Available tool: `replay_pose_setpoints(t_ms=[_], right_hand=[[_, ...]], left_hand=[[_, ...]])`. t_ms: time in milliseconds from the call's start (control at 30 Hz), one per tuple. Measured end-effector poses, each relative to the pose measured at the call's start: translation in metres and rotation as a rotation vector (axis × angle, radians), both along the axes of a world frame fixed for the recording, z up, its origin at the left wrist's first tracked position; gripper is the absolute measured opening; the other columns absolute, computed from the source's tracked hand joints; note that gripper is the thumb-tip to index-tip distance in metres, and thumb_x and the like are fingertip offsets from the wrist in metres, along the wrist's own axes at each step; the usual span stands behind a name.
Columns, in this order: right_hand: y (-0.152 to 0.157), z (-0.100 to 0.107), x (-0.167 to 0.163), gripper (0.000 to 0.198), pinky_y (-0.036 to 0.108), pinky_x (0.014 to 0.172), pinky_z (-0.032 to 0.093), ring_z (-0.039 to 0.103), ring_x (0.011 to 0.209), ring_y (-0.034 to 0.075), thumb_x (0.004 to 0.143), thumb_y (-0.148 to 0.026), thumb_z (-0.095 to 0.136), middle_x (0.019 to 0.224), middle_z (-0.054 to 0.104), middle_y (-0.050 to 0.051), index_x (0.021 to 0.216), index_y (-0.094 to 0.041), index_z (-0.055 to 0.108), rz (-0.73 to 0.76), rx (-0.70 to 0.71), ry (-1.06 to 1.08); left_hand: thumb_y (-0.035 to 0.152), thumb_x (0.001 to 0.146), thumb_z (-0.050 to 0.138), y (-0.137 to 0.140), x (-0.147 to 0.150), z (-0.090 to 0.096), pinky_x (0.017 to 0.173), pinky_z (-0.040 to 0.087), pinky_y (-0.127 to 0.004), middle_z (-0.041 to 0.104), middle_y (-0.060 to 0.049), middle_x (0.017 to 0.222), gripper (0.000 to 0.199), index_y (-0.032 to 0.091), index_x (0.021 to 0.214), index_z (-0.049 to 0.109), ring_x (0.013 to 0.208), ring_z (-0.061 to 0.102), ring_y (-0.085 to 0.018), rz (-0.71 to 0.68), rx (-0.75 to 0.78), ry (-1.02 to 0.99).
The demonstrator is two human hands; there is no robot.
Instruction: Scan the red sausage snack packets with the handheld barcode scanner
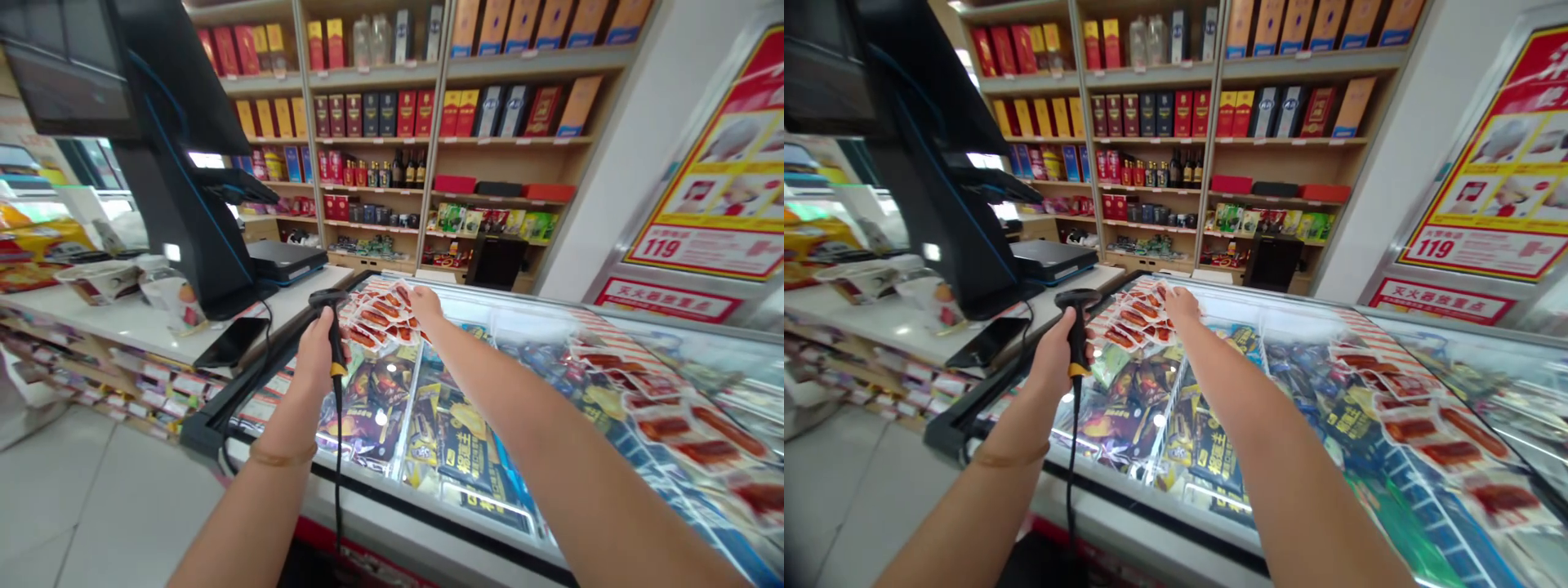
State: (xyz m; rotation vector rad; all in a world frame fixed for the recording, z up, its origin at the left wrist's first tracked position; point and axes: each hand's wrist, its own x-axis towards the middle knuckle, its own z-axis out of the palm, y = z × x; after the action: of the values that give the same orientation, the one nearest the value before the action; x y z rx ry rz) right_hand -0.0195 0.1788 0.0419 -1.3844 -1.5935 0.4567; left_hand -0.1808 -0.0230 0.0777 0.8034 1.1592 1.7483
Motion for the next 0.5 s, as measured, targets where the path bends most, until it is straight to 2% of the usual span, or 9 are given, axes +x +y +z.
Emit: replay_pose_setpoints(t_ms=[133, 267, 367, 500], right_hand=[[-0.004, -0.003, 0.010, 0.030, 0.038, 0.096, 0.045, 0.063, 0.108, 0.022, 0.081, -0.030, 0.054, 0.112, 0.070, 0.006, 0.106, -0.023, 0.070, 0.035, -0.023, 0.002], [-0.019, -0.003, 0.042, 0.029, 0.038, 0.097, 0.045, 0.063, 0.107, 0.021, 0.082, -0.028, 0.056, 0.113, 0.070, 0.004, 0.107, -0.024, 0.070, 0.044, -0.014, 0.003], [-0.043, -0.010, 0.085, 0.027, 0.037, 0.099, 0.044, 0.063, 0.108, 0.021, 0.082, -0.027, 0.057, 0.113, 0.070, 0.003, 0.105, -0.025, 0.070, 0.051, 0.025, -0.024], [-0.088, -0.027, 0.165, 0.028, 0.042, 0.101, 0.043, 0.060, 0.112, 0.023, 0.079, -0.023, 0.058, 0.111, 0.070, 0.003, 0.103, -0.025, 0.071, 0.027, 0.111, -0.208]], left_hand=[[0.056, 0.079, 0.058, 0.001, 0.006, -0.004, 0.033, 0.034, -0.020, 0.055, 0.005, 0.055, 0.038, 0.019, 0.084, 0.050, 0.033, 0.047, -0.008, -0.028, -0.007, -0.007], [0.059, 0.076, 0.060, 0.003, 0.040, -0.004, 0.033, 0.034, -0.022, 0.054, 0.005, 0.054, 0.042, 0.019, 0.081, 0.049, 0.032, 0.046, -0.009, -0.128, -0.003, -0.002], [0.058, 0.076, 0.061, 0.003, 0.075, -0.003, 0.032, 0.033, -0.022, 0.056, 0.005, 0.057, 0.041, 0.019, 0.081, 0.050, 0.032, 0.047, -0.009, -0.245, -0.001, 0.001], [0.058, 0.077, 0.059, 0.005, 0.127, -0.003, 0.033, 0.034, -0.022, 0.054, 0.004, 0.055, 0.041, 0.018, 0.076, 0.049, 0.032, 0.046, -0.009, -0.408, -0.019, -0.012]])
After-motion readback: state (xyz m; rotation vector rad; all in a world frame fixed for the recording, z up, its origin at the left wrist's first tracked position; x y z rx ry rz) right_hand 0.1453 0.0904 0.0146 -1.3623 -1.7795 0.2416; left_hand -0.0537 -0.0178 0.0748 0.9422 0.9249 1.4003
